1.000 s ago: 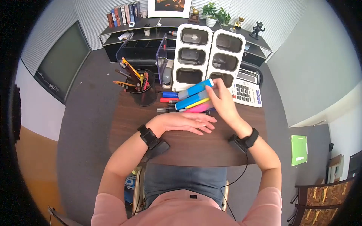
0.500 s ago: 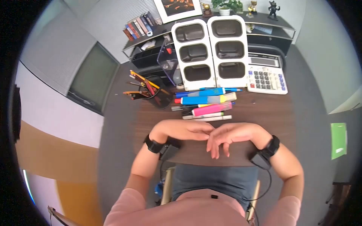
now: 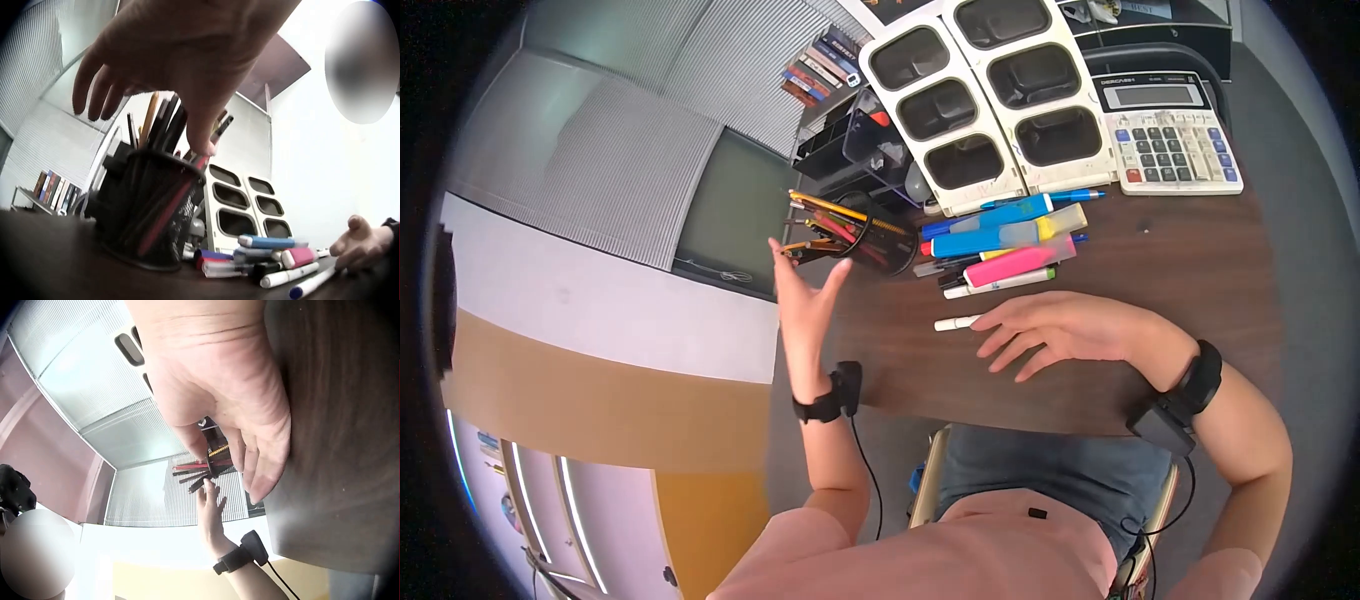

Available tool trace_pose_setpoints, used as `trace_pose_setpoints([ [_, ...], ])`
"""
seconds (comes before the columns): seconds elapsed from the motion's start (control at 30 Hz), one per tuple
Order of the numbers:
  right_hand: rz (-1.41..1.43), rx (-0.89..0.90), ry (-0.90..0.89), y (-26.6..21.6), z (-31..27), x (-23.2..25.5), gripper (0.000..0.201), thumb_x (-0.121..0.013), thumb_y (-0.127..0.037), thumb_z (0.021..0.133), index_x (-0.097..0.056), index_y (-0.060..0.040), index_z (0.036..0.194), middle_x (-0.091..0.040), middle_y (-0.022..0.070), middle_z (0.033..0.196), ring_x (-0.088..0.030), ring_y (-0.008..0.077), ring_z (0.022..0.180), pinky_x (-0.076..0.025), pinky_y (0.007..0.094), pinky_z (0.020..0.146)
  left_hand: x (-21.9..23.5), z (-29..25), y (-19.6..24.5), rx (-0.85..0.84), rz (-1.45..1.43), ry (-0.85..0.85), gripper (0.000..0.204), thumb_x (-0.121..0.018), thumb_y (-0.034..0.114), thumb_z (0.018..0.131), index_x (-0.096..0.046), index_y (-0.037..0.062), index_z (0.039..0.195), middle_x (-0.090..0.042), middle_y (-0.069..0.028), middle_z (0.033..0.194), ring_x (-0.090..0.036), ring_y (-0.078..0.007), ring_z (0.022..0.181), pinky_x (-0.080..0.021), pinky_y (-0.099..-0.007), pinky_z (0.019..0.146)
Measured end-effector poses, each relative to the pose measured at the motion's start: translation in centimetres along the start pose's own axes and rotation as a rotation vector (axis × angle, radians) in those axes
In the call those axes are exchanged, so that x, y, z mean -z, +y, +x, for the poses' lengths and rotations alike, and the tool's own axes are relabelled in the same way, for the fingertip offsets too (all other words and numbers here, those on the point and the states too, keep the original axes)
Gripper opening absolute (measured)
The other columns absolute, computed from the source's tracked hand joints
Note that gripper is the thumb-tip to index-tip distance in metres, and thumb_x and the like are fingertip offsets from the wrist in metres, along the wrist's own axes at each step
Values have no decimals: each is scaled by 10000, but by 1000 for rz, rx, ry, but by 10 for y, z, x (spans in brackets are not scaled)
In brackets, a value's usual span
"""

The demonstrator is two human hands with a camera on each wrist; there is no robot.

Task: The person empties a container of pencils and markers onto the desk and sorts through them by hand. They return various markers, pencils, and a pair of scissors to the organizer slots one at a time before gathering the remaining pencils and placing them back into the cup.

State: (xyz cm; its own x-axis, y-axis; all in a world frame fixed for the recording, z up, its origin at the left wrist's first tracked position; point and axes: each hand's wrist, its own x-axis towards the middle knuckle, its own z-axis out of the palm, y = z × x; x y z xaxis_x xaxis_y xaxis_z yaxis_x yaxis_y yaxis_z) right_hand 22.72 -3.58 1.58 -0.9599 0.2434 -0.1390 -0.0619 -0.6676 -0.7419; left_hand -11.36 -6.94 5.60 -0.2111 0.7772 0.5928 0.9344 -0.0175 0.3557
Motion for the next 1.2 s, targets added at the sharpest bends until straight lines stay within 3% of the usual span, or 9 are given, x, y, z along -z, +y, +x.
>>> trace_pose_setpoints([
  [0.07,4,6,3,0,0,0,412,-483,-248,965,-468,-23,1310,-572,148,1192,-577,243,1090,-501,369,870,-17,9,7,-62,-114,65,971,-814,274,717,-231,-112,1390,-476,-221,1255,-527,-282,1113,-431,-352,951],
  [0.13,2,8,11,1,-1,0,406,-479,-246,967,-474,-21,1304,-579,153,1179,-582,244,1082,-502,365,866,-25,23,27,217,-727,-20,958,-813,203,725,-205,-111,1395,-485,-189,1249,-519,-226,1121,-434,-323,949],
  [0.43,3,22,1,2,-2,2,391,-472,-252,966,-487,-16,1278,-590,171,1138,-601,246,1039,-505,348,855,-39,44,31,159,-736,-137,1079,-843,143,677,-89,-74,1417,-510,-164,1182,-555,-192,1033,-468,-291,889],
  [0.63,-24,5,26,1,-2,1,395,-467,-263,967,-488,-23,1279,-598,165,1094,-611,244,1004,-509,351,845,-40,43,60,146,-362,48,866,-846,169,661,-329,-42,1324,-560,-166,1122,-598,-192,950,-488,-304,813],
  [0.7,-24,8,22,1,-2,2,394,-467,-263,966,-488,-26,1280,-602,160,1074,-613,242,992,-510,355,844,-41,50,60,154,-322,20,730,-822,176,700,-403,-76,1242,-597,-108,969,-582,-129,818,-479,-262,762],
  [0.93,-25,11,14,2,-2,2,398,-463,-258,966,-476,-27,1290,-604,155,1056,-613,239,983,-511,360,844,-47,59,54,163,-326,-15,635,-801,171,712,-453,-59,1191,-600,-91,953,-582,-130,797,-474,-261,770],
  [1.03,-36,1,27,1,-2,2,402,-460,-260,967,-471,-27,1293,-604,154,1052,-613,238,982,-511,360,844,-53,60,47,111,-280,119,513,-755,183,764,-476,-15,1147,-632,-128,984,-632,-176,859,-491,-295,779],
  [1.1,-41,6,22,1,-3,2,405,-458,-263,967,-467,-26,1295,-605,153,1045,-613,236,979,-511,359,846,-48,64,50,178,-772,28,436,-677,138,848,-461,-4,1199,-604,-92,977,-618,-156,847,-491,-264,756],
  [1.2,-38,5,23,1,-2,1,404,-457,-264,968,-466,-25,1293,-604,150,1039,-612,234,974,-511,357,843,-37,60,62,241,-983,169,434,-588,105,920,-391,-15,1288,-578,-68,951,-600,-136,824,-500,-263,773],
])
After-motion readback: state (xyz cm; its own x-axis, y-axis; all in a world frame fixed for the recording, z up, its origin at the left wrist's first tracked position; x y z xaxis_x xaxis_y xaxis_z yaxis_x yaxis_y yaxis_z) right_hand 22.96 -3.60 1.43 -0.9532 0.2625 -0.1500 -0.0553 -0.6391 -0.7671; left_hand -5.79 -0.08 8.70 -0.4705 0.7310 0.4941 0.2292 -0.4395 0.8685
